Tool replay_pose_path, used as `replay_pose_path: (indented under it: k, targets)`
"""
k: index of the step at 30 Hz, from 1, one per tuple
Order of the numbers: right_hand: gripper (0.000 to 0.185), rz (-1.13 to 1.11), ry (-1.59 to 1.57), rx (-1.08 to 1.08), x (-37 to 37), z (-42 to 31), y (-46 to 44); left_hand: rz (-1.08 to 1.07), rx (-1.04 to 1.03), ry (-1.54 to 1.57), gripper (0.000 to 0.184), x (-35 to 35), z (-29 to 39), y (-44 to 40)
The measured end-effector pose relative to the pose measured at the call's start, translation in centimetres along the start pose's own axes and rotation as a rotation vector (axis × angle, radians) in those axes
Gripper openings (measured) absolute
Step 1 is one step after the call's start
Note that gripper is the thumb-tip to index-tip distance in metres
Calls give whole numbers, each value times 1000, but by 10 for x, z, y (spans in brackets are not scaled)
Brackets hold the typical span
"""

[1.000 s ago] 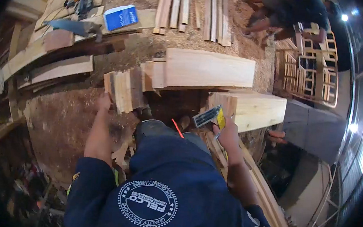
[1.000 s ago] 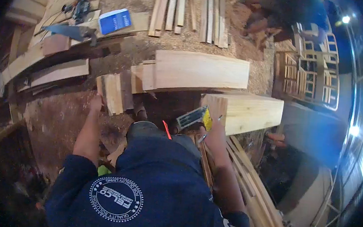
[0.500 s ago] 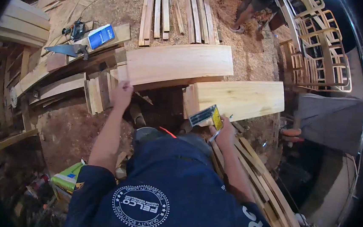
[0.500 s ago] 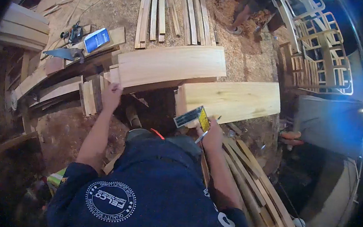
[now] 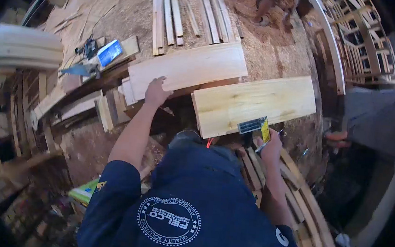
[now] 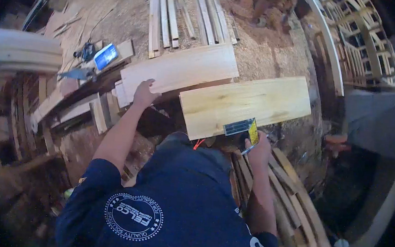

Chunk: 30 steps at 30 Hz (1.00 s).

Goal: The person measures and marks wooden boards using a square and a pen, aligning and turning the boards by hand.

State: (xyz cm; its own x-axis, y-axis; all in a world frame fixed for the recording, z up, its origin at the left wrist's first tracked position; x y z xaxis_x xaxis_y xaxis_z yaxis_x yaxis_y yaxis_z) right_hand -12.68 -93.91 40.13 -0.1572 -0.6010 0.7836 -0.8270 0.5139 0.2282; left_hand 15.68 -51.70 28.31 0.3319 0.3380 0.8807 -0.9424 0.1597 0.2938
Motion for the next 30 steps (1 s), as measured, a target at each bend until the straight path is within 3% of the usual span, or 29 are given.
replay_pose_path:
  k: [5,6,9,10,13,17,23,26,29,30]
  targets:
    - [55,18,5,-113,3,-3,25,0,-47,-191,85,5,-2,-99]
    - [54,6,4,-259,1,-8,31,-16,-43,-243,87,6,4,-117]
    - [53,57,88,-293,-16,-7,49,-83,-106,-362,93,-8,8,-173]
    - [51,-15,62,-405,-20,-8,50,-102,-133,-395,95,-15,9,-188]
    - [48,33,73,-276,-35,-33,53,-430,-107,-419,101,-39,7,-222]
    - [55,-20,89,-276,-51,-49,50,-509,-168,-261,86,-32,14,-232]
    - [51,-28,21,-271,-43,-56,47,-509,-325,-73,61,-15,10,-221]
    - [52,-99,76,-298,-41,-56,32,-233,-546,-61,54,38,57,-179]
    - [56,-92,93,-160,-43,-43,17,-226,-356,-117,57,78,88,-147]
    - [56,-168,98,-160,-37,-46,7,-155,-388,-140,58,88,92,-135]
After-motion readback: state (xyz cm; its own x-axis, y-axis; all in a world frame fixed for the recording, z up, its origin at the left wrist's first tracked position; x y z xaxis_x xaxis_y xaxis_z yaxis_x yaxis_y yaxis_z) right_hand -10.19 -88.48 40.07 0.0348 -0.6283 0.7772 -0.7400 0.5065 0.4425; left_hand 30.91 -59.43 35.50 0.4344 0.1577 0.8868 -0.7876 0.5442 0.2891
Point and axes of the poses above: each hand's wrist, its own y-axis away from the middle knuckle, its own x-axis out of the back of the hand, z = x × y, the point moved 4 cm from there along -y, towards the middle knuckle, and after that the axes turned 4 degrees about -y, right-handed, at the moved point
